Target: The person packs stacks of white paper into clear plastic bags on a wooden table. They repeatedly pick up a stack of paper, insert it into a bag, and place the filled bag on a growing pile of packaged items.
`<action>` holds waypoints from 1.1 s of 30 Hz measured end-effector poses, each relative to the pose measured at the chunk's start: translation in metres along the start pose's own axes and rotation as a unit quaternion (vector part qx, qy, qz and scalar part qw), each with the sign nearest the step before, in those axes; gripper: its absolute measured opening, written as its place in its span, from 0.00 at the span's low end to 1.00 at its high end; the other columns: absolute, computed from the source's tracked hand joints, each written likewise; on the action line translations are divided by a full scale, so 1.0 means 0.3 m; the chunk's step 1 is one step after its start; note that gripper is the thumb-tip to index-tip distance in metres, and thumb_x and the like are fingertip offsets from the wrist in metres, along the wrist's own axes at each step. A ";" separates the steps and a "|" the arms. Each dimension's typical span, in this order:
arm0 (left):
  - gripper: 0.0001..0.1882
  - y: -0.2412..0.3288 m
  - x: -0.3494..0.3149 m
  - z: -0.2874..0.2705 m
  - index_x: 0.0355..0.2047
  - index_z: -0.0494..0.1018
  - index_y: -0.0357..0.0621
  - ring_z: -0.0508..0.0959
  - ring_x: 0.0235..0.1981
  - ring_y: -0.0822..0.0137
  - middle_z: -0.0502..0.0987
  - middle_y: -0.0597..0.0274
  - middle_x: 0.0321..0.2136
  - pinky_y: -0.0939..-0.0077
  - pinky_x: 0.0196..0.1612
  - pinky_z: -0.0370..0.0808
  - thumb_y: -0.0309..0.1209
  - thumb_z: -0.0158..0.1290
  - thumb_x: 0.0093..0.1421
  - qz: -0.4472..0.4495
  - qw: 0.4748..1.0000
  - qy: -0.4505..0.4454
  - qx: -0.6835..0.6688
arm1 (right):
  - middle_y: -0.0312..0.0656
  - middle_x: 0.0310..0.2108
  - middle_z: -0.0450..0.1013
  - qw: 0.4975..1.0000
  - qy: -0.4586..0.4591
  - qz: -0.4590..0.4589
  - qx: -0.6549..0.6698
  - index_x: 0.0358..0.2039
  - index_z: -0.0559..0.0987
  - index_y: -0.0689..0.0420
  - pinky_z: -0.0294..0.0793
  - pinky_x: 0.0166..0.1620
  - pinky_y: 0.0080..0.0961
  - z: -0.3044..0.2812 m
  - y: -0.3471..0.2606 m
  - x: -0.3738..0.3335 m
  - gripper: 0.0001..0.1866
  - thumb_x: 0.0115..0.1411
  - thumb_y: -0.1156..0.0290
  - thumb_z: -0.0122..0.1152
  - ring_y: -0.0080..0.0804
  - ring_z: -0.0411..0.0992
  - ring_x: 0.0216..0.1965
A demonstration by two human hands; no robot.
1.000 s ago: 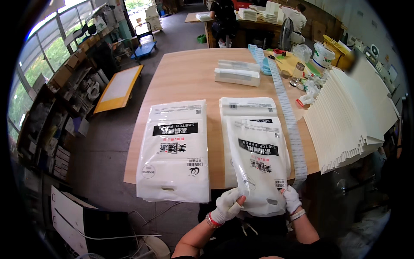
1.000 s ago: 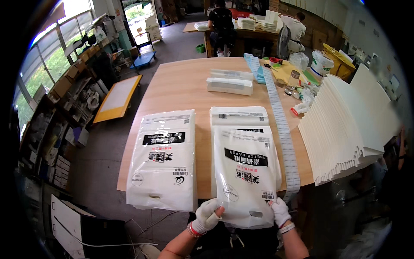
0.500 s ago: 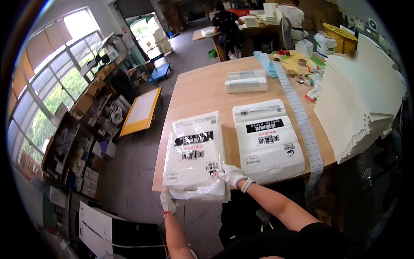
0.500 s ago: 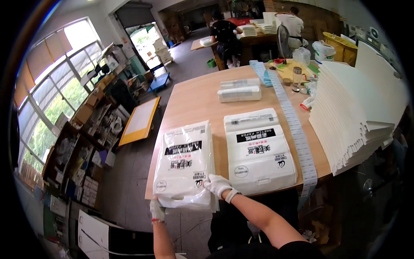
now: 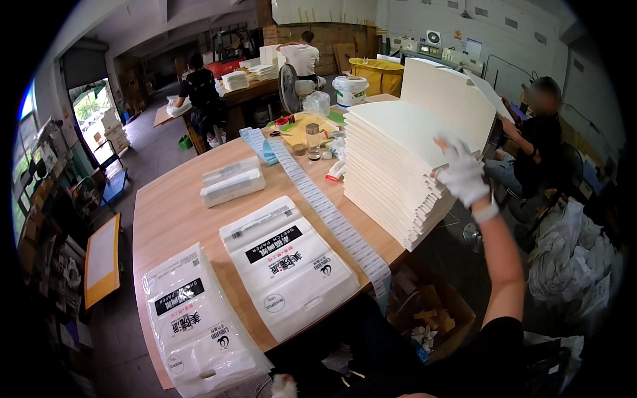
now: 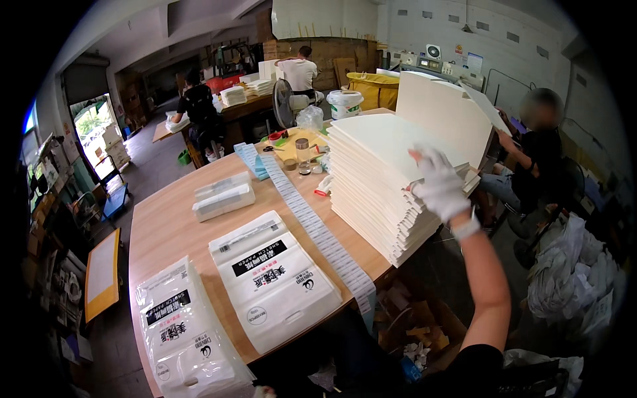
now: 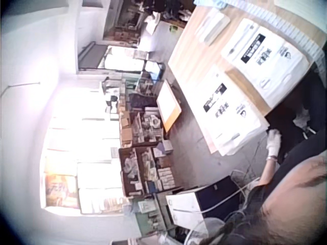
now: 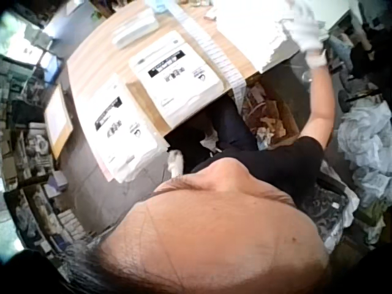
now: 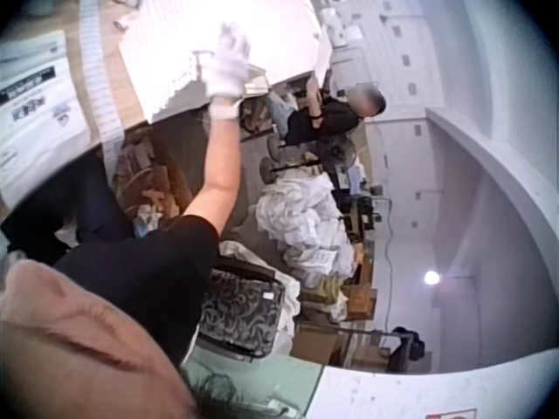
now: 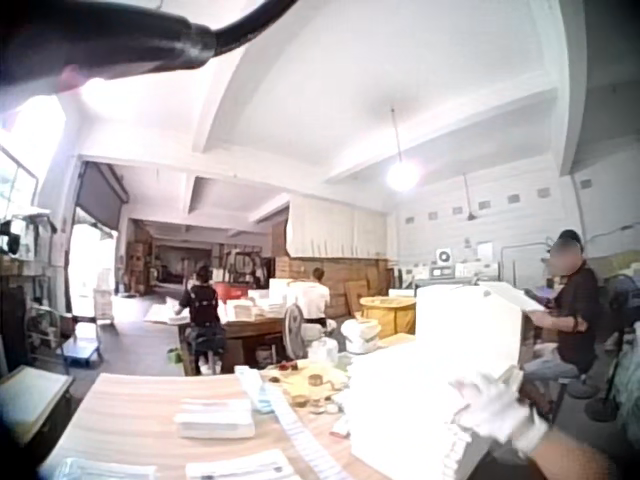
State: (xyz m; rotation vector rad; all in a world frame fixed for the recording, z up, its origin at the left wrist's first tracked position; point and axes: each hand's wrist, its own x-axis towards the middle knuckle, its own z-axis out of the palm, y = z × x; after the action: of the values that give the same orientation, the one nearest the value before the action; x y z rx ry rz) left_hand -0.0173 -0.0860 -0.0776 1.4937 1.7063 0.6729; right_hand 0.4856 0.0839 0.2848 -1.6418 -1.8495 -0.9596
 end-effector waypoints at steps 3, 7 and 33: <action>0.08 0.344 0.062 0.022 0.31 0.71 0.45 0.75 0.26 0.60 0.75 0.57 0.24 0.66 0.31 0.71 0.34 0.46 0.56 0.164 0.986 -0.031 -0.024 | 0.51 0.50 0.64 0.954 -0.275 0.106 0.056 0.53 0.64 0.56 0.63 0.52 0.32 0.059 0.118 0.060 0.29 0.50 0.62 0.55 0.47 0.62 0.52; 0.06 0.643 0.212 0.058 0.30 0.71 0.44 0.76 0.27 0.61 0.75 0.57 0.24 0.72 0.31 0.71 0.32 0.51 0.54 0.289 0.952 -0.094 -0.022 | 0.50 0.34 0.73 0.984 -0.178 0.001 0.022 0.40 0.73 0.54 0.71 0.40 0.35 0.113 0.228 0.073 0.17 0.52 0.60 0.53 0.46 0.72 0.35; 0.43 0.922 0.111 0.208 0.57 0.53 0.39 0.56 0.57 0.42 0.53 0.34 0.55 0.61 0.57 0.59 0.32 0.59 0.40 0.519 0.854 -0.002 0.034 | 0.49 0.43 0.68 0.805 -0.005 0.328 0.493 0.47 0.66 0.65 0.67 0.47 0.29 0.120 -0.673 -0.708 0.24 0.52 0.71 0.60 0.38 0.68 0.44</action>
State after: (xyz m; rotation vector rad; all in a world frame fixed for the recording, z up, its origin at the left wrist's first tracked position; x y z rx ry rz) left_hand 0.1931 -0.0097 0.0996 2.4441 0.7809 1.1310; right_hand 0.3251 -0.0315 0.0657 -1.3614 -1.2090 0.3091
